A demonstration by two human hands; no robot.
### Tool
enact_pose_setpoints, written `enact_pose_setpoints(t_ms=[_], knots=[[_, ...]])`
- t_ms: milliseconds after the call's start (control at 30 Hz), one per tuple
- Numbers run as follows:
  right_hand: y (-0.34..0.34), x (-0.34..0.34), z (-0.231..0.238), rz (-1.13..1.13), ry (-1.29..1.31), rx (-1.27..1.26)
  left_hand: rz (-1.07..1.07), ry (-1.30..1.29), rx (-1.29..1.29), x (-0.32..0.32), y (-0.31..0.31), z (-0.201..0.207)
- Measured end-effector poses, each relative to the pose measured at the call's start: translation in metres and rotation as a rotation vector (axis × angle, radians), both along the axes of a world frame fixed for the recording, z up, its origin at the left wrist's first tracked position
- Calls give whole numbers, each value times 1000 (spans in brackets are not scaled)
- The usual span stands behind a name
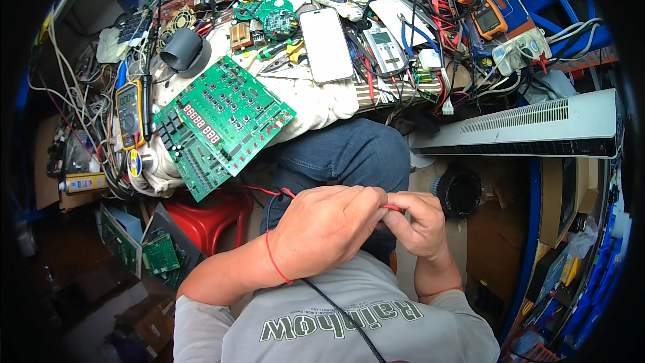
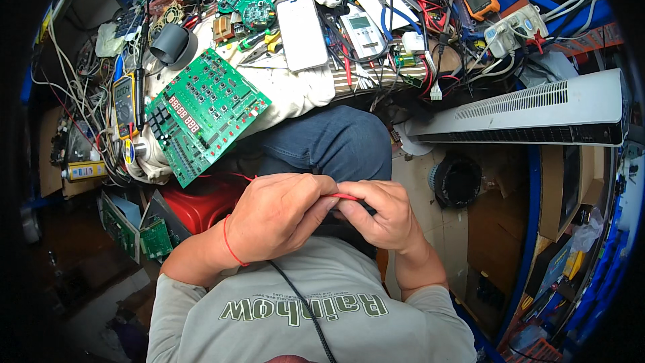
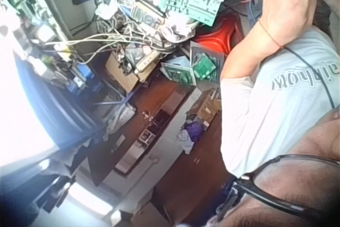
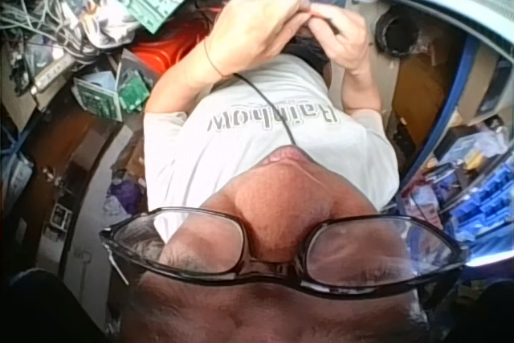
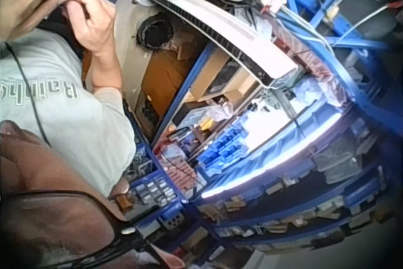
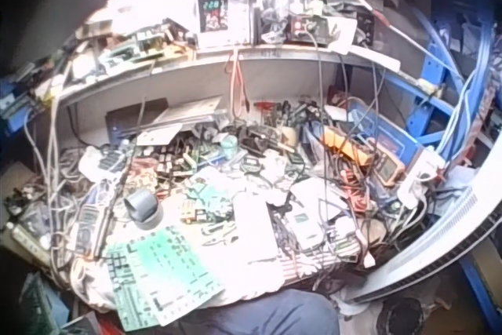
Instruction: The person uses a multimeter to test points on a green circuit board with seven-segment displays. They hold the board with one hand and touch probes to various test points with the other, observing readings on the multimeter. The person briefly moves a phone aside to access the board.
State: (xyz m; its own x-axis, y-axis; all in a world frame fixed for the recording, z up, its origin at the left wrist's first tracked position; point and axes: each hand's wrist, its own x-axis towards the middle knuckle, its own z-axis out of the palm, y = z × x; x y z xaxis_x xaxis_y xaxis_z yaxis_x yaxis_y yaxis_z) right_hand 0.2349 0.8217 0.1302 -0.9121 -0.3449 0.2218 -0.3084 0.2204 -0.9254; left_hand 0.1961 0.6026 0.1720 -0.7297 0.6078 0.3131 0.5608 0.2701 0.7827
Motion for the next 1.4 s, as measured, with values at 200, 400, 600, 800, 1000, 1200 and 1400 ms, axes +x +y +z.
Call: enact_pose_setpoints(t_ms=[200, 400, 600, 800, 1000, 1200, 1400], knots=[[-7, -17, 2, -114, -231, 66, 81, -15, 18, -8, -18, 11], [58, -31, -8, -371, -218, 240, 319, -314, 206, -7, -65, 34], [125, -28, -18, -494, -132, 120, 380, -467, 336, 4, -95, 34], [155, -55, -19, -598, 105, 152, 14, -298, 181, -9, -100, 20], [95, -102, 15, -555, 650, -186, -235, -104, -60, -24, -86, 19], [-42, -90, 50, 343, 522, -404, 156, 101, -46, -41, -56, 13], [-101, -106, 42, 440, 625, -425, 120, 213, -31, -59, -61, 2]])
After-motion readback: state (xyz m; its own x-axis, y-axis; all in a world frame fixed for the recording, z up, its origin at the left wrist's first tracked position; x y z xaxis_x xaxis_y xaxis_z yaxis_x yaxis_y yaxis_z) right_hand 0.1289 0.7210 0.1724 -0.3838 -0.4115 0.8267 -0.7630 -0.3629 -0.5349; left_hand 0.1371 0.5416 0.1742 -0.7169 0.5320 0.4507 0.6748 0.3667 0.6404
